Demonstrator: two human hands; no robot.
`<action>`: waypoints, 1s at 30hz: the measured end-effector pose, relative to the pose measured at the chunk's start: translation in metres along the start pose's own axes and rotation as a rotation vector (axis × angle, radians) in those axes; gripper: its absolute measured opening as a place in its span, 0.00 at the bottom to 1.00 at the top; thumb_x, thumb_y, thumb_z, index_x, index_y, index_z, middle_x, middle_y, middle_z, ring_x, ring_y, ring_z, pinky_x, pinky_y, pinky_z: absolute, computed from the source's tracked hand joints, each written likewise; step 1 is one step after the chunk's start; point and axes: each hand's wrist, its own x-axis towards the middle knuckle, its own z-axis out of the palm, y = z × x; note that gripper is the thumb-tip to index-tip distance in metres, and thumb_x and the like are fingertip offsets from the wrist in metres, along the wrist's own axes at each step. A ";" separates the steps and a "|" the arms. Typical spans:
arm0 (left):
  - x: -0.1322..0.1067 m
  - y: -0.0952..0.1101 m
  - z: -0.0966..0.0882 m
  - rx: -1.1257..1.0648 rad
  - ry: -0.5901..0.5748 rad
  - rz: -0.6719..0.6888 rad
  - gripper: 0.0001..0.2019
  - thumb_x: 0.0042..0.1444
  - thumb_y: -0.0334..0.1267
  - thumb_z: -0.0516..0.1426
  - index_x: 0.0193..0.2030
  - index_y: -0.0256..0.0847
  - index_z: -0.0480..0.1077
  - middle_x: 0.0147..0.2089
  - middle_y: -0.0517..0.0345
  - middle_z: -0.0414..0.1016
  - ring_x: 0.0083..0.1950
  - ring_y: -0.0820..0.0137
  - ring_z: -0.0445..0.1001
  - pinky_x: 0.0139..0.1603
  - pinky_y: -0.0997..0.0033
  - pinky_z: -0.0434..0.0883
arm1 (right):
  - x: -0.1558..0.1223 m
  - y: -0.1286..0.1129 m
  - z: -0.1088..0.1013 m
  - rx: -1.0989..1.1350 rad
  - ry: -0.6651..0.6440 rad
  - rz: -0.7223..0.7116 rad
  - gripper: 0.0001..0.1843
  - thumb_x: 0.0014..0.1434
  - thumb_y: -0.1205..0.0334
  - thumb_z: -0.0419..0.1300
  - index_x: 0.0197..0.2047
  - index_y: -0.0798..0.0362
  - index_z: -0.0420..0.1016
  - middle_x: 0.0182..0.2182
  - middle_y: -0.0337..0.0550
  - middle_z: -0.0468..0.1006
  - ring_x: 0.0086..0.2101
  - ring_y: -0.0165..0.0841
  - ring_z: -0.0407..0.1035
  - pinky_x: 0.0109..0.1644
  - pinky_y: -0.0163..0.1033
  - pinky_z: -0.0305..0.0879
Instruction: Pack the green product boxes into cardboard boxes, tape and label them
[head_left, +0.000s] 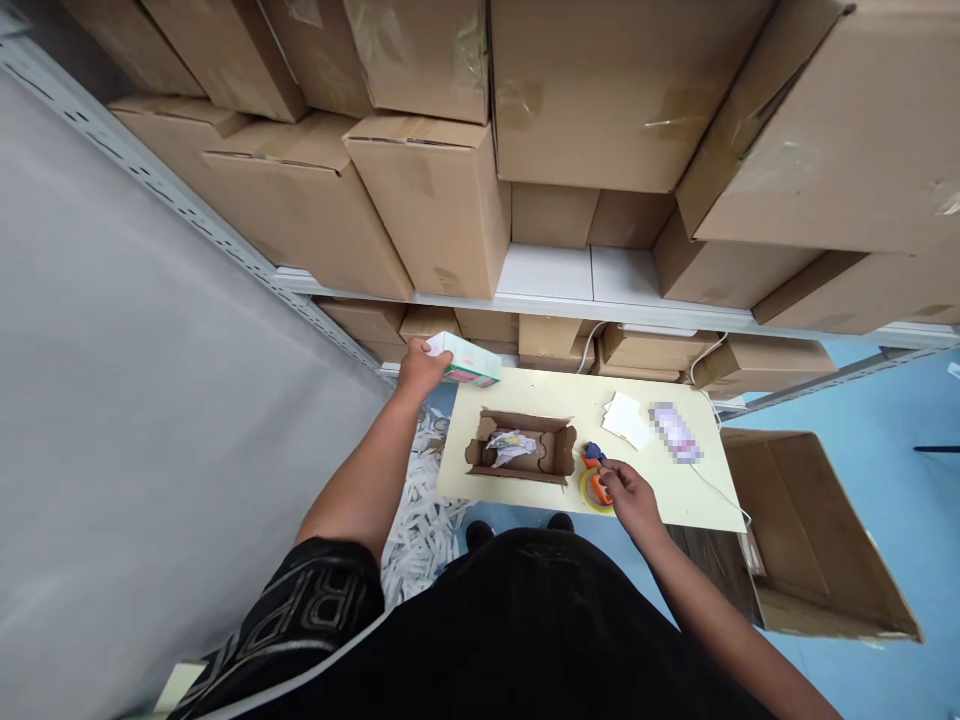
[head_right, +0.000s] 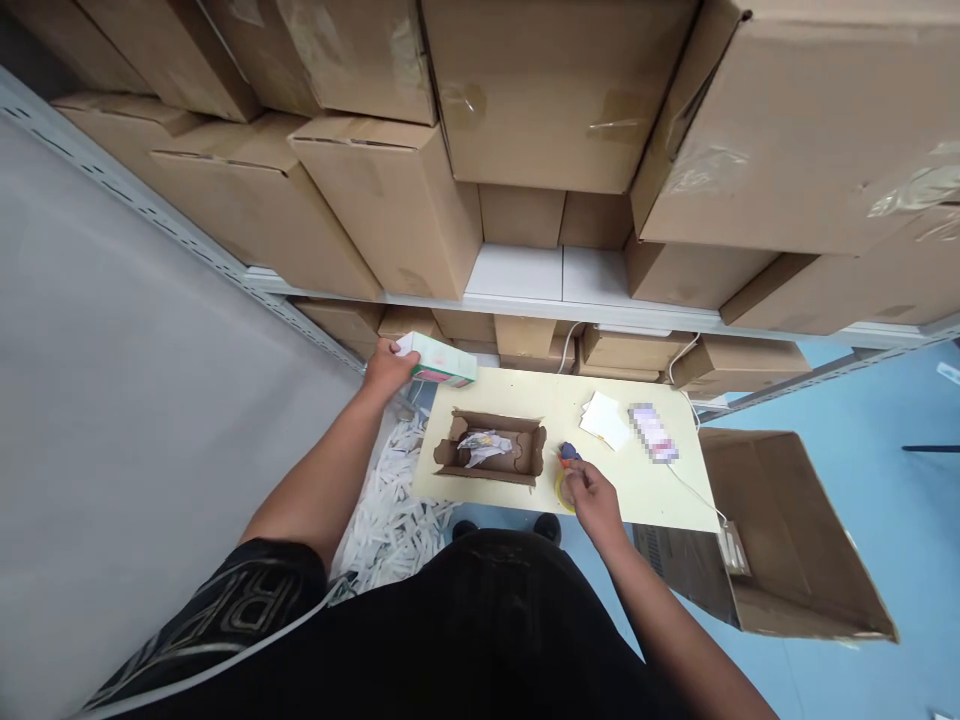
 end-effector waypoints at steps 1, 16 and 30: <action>-0.011 -0.005 -0.012 -0.107 0.022 0.011 0.19 0.52 0.43 0.62 0.47 0.44 0.60 0.43 0.54 0.75 0.43 0.61 0.79 0.42 0.61 0.77 | -0.001 -0.010 0.004 0.015 -0.026 -0.012 0.26 0.59 0.39 0.61 0.46 0.52 0.80 0.39 0.48 0.84 0.42 0.44 0.78 0.50 0.47 0.73; -0.173 -0.046 0.033 -0.147 -0.447 0.107 0.07 0.64 0.42 0.53 0.46 0.46 0.59 0.41 0.57 0.78 0.42 0.63 0.78 0.42 0.65 0.71 | 0.017 -0.045 0.060 -0.467 -0.065 -0.102 0.28 0.71 0.41 0.45 0.43 0.53 0.79 0.39 0.51 0.82 0.43 0.45 0.74 0.45 0.42 0.65; -0.118 -0.079 0.075 0.071 -0.372 0.270 0.06 0.55 0.34 0.62 0.40 0.40 0.76 0.48 0.52 0.74 0.48 0.63 0.77 0.53 0.65 0.72 | 0.075 -0.003 0.078 -0.643 0.116 -0.083 0.09 0.59 0.58 0.59 0.42 0.50 0.73 0.33 0.41 0.77 0.33 0.37 0.70 0.37 0.37 0.59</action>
